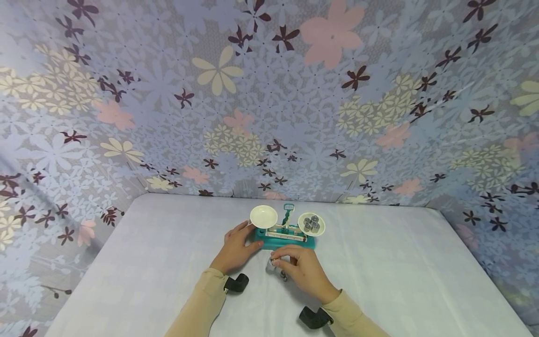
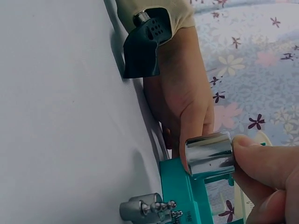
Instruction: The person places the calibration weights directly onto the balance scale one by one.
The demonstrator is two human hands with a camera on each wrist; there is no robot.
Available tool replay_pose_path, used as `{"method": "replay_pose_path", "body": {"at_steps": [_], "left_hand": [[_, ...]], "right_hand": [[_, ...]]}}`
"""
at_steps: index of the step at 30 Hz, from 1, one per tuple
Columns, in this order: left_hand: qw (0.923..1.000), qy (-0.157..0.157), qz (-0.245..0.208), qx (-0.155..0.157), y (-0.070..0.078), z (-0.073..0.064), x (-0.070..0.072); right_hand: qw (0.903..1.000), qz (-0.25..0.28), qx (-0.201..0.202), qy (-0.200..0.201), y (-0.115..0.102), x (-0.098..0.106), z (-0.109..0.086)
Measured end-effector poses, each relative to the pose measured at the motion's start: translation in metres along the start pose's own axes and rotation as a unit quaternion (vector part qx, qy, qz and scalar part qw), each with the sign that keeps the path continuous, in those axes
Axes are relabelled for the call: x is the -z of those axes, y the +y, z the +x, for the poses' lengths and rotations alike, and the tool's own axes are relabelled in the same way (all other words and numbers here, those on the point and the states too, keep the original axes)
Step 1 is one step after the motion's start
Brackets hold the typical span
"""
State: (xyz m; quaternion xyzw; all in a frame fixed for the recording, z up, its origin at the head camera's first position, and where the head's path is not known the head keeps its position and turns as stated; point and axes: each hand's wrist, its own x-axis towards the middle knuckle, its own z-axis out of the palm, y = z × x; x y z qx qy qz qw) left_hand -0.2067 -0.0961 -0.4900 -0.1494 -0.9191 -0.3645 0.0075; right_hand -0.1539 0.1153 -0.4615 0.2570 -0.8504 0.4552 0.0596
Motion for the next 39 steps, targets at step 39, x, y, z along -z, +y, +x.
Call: {"method": "replay_pose_path", "body": {"at_steps": [39], "left_hand": [[1.0,-0.002,0.0,0.006,0.0,0.001,-0.001]], "right_hand": [[0.997,0.026,0.042,0.059,-0.021,0.016,0.014]]}}
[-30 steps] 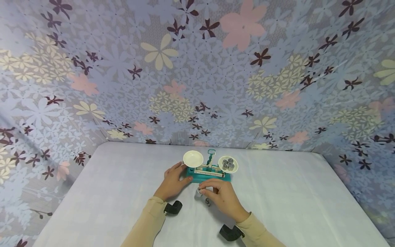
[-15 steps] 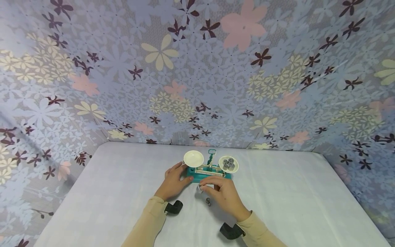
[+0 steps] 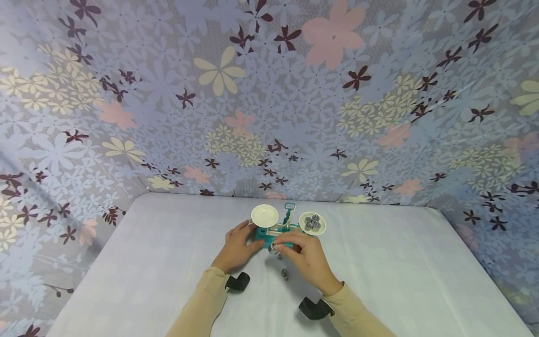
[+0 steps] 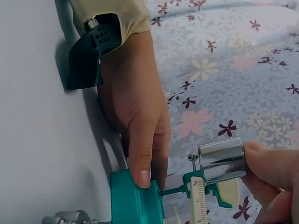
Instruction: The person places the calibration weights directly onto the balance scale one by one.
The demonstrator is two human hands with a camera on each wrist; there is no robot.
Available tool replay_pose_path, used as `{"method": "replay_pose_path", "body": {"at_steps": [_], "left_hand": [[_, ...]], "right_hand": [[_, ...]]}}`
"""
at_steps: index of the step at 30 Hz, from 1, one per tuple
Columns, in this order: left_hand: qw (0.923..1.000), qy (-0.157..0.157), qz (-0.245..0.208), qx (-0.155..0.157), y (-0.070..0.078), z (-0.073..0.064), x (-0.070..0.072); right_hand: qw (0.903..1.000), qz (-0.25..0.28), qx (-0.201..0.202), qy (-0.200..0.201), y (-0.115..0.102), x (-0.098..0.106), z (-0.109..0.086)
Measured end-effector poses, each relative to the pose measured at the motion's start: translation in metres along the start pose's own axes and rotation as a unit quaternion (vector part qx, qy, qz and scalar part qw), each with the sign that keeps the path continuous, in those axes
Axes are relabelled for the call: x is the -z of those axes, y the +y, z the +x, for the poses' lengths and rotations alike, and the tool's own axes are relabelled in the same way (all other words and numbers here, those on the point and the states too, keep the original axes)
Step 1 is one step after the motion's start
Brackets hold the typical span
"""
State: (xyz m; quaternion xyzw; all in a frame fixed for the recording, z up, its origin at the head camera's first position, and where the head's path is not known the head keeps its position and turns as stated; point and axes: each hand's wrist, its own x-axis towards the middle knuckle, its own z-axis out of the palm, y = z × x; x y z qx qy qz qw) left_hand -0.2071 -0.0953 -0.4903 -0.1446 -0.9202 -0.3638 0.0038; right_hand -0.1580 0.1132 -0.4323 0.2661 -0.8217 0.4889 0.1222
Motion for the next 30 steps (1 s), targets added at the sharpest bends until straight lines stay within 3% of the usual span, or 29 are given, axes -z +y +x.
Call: {"method": "replay_pose_path", "body": {"at_steps": [9,16,19,23,30], "left_hand": [[1.0,0.0,0.0,0.0,-0.001,0.0,-0.001],[1.0,0.0,-0.002,-0.007,0.0,0.0,0.001],[0.9999,0.002,-0.005,-0.009,0.001,0.0,0.001],[0.9999,0.003,-0.003,-0.014,0.0,-0.001,0.001],[0.9999,0.0,-0.005,-0.012,0.0,-0.001,0.001]], "right_hand": [[0.9997,-0.002,0.019,0.015,-0.004,-0.001,0.007],[0.9989,0.001,0.023,0.042,-0.023,0.0,0.015],[0.9988,0.001,0.029,0.041,-0.013,-0.003,0.018],[0.9985,0.006,0.03,0.045,-0.015,-0.003,0.022],[0.9968,0.005,0.035,0.072,-0.037,-0.002,0.03]]}}
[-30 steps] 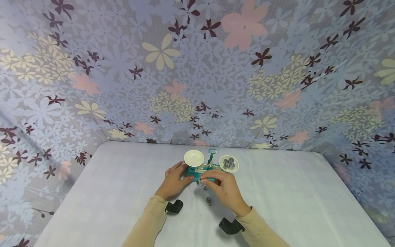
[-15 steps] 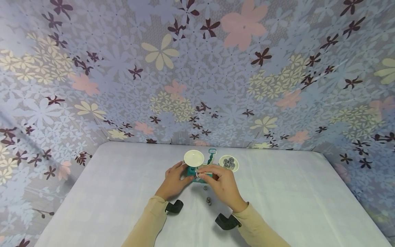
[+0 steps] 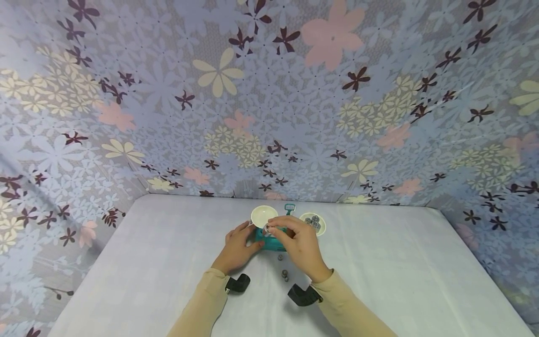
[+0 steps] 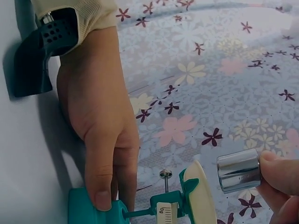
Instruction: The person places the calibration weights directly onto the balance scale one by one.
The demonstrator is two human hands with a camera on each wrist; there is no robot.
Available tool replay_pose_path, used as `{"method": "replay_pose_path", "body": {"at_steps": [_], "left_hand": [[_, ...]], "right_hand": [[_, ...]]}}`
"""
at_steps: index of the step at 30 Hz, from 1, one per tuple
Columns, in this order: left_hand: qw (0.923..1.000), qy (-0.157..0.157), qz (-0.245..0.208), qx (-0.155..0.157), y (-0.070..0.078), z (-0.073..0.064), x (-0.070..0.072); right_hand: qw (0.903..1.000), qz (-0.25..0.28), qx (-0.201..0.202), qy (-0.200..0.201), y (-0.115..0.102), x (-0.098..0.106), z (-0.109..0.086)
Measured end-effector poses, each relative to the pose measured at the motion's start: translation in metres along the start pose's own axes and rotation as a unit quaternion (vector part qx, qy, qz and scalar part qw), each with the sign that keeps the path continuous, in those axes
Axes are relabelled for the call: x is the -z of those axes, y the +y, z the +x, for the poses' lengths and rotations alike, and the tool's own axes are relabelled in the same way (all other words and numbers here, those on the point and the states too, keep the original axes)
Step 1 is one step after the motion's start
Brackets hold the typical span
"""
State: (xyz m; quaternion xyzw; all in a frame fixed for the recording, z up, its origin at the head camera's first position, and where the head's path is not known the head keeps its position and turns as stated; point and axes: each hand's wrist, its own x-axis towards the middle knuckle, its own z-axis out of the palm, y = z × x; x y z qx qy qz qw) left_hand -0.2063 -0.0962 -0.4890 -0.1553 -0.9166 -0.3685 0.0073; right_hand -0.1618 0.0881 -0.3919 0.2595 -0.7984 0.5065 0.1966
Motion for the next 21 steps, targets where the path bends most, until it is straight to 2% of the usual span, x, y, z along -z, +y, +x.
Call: {"method": "replay_pose_path", "body": {"at_steps": [3,12,21], "left_hand": [[1.0,0.0,0.0,0.002,0.0,0.0,0.0],[1.0,0.006,0.001,-0.001,0.0,0.0,0.001],[1.0,-0.002,0.0,0.009,0.001,0.0,0.001]], "right_hand": [[1.0,0.003,0.006,0.006,-0.005,-0.001,0.004],[0.9995,-0.023,0.003,0.019,0.024,-0.012,0.01],[0.9981,-0.053,0.015,0.03,0.028,-0.016,0.016]]}}
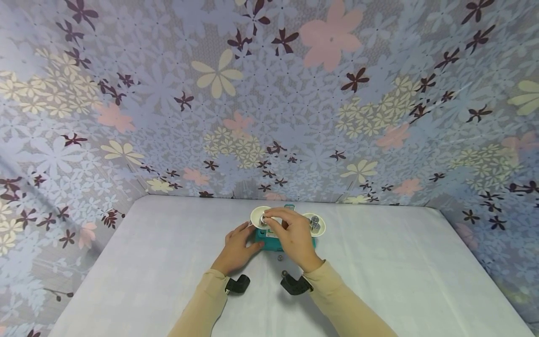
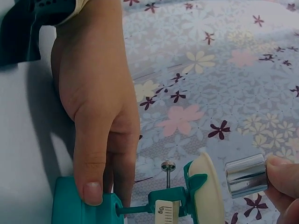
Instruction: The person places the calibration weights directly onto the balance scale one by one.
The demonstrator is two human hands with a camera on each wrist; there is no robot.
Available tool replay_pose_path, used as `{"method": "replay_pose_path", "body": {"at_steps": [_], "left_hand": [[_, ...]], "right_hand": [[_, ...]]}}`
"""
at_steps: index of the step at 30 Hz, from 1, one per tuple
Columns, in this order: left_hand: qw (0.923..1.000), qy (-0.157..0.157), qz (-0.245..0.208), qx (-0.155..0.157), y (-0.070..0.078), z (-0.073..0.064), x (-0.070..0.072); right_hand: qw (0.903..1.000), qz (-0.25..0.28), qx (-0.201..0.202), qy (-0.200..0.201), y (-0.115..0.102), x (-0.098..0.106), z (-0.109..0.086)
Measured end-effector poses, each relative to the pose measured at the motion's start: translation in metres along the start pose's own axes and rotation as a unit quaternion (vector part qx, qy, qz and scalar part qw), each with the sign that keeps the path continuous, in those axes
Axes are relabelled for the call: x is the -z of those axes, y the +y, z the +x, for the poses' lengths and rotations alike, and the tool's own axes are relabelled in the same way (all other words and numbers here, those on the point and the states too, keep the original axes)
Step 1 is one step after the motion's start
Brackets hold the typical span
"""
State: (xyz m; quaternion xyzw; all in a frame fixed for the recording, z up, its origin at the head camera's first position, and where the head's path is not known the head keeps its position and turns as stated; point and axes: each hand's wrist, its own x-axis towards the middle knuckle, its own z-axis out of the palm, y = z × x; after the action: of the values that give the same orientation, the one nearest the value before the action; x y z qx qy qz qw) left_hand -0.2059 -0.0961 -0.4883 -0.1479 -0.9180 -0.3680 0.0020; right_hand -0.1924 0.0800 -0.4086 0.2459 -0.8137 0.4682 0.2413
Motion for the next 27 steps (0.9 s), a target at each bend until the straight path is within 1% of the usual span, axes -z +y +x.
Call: {"method": "replay_pose_path", "body": {"at_steps": [7,13,18,22,27], "left_hand": [[1.0,-0.003,0.001,0.0,-0.001,0.0,0.0],[1.0,-0.001,-0.001,-0.004,-0.002,0.001,0.0],[1.0,-0.001,0.001,-0.006,-0.002,0.001,0.0],[0.9999,0.002,0.0,-0.015,-0.001,0.001,0.001],[0.9998,0.002,-0.003,-0.019,0.0,0.001,0.001]], "right_hand": [[0.9998,-0.018,-0.009,0.003,0.003,-0.005,0.005],[0.999,-0.045,0.001,0.005,0.004,-0.01,0.009],[0.9984,-0.057,0.003,0.005,0.005,-0.015,0.011],[0.9974,-0.071,0.01,0.005,0.008,-0.019,0.012],[0.9956,-0.092,0.015,0.011,0.009,-0.022,0.012]]}}
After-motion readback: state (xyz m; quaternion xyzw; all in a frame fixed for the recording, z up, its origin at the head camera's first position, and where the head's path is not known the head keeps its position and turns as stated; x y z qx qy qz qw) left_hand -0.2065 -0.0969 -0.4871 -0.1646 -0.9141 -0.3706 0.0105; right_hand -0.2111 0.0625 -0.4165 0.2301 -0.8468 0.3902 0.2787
